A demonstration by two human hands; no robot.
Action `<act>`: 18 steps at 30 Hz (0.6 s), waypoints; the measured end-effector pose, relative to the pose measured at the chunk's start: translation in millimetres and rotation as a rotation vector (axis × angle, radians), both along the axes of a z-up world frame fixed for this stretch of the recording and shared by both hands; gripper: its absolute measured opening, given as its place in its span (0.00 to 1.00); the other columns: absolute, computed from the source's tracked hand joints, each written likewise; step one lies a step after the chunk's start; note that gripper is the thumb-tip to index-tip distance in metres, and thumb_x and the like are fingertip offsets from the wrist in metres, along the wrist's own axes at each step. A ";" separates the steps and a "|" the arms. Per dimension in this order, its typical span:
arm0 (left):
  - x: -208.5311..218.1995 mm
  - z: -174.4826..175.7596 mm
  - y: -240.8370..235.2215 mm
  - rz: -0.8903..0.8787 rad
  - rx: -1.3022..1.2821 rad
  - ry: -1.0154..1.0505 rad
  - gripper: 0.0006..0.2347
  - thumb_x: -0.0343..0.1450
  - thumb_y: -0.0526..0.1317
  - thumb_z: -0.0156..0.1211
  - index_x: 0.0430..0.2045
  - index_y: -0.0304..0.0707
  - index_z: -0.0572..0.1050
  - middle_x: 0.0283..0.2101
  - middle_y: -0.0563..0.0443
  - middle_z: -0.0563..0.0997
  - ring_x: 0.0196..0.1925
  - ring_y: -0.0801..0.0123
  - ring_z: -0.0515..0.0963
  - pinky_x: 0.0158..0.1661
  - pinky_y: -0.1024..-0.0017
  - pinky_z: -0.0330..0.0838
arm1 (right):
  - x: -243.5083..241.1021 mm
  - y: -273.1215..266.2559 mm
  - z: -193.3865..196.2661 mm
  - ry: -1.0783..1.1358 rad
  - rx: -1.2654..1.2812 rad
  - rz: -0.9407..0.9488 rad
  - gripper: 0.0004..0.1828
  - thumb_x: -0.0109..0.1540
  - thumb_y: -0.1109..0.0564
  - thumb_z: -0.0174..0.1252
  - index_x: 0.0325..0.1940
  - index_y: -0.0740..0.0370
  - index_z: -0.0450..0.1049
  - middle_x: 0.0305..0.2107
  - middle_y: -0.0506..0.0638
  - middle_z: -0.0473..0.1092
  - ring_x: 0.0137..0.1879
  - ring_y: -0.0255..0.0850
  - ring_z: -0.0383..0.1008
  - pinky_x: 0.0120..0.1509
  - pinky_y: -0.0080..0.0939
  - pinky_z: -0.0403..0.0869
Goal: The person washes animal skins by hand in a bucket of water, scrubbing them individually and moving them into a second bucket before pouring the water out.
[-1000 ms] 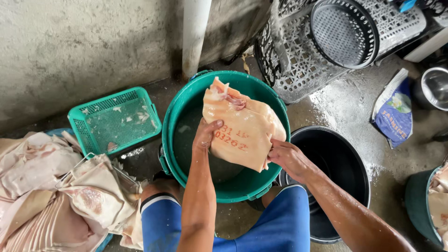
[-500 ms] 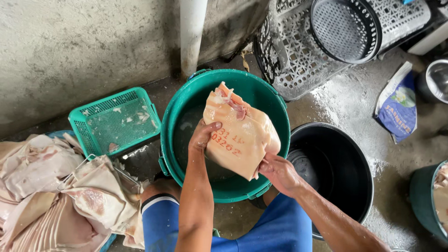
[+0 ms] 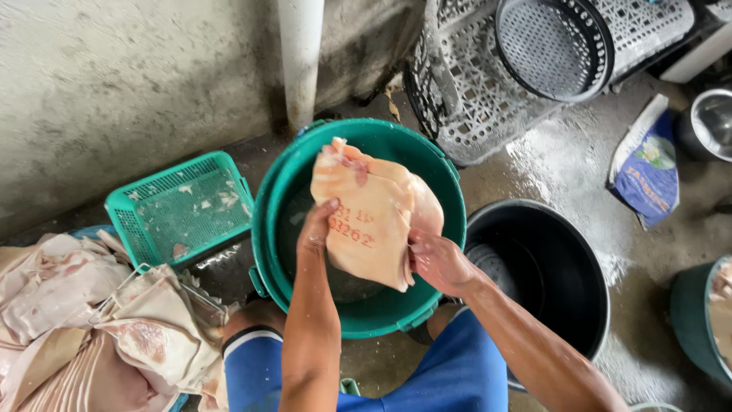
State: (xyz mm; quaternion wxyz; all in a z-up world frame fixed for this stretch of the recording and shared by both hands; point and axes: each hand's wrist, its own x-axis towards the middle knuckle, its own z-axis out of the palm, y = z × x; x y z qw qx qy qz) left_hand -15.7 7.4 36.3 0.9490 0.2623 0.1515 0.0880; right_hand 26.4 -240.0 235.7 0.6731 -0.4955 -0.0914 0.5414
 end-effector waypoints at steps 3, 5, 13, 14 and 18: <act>5.1 -14.4 5.4 -0.023 -0.115 0.009 0.30 0.64 0.41 0.67 0.60 0.26 0.69 0.55 0.39 0.81 0.54 0.55 0.82 0.58 0.60 0.73 | 5.4 1.5 -12.5 0.021 0.090 -0.031 0.32 0.67 0.50 0.45 0.73 0.71 0.64 0.36 0.52 0.72 0.35 0.38 0.71 0.37 0.37 0.67; 8.4 -18.7 9.6 -0.027 -0.108 0.005 0.29 0.64 0.41 0.67 0.60 0.26 0.69 0.54 0.39 0.81 0.54 0.55 0.82 0.58 0.60 0.74 | 15.7 2.4 -22.7 0.025 0.005 0.003 0.29 0.64 0.53 0.45 0.67 0.67 0.66 0.36 0.51 0.72 0.34 0.40 0.71 0.39 0.40 0.70; 2.5 -17.9 8.1 -0.006 -0.097 0.091 0.29 0.63 0.40 0.68 0.60 0.31 0.69 0.53 0.41 0.81 0.53 0.56 0.82 0.57 0.60 0.74 | 26.7 -0.5 -62.5 0.168 -0.036 -0.117 0.14 0.67 0.55 0.48 0.49 0.68 0.71 0.44 0.55 0.74 0.47 0.43 0.76 0.53 0.45 0.74; 1.1 -18.2 8.7 -0.029 -0.111 0.090 0.29 0.63 0.40 0.68 0.60 0.29 0.69 0.52 0.40 0.81 0.53 0.55 0.82 0.57 0.60 0.75 | 25.4 0.1 -63.5 0.169 0.033 -0.088 0.15 0.69 0.54 0.50 0.52 0.69 0.71 0.45 0.58 0.73 0.48 0.46 0.75 0.53 0.47 0.73; 0.3 -16.3 9.4 -0.048 -0.065 0.186 0.29 0.62 0.38 0.69 0.60 0.28 0.70 0.52 0.39 0.81 0.52 0.55 0.82 0.58 0.60 0.75 | 23.7 1.1 -51.0 0.227 -0.046 -0.092 0.32 0.59 0.45 0.53 0.62 0.68 0.69 0.54 0.59 0.74 0.57 0.48 0.76 0.60 0.46 0.74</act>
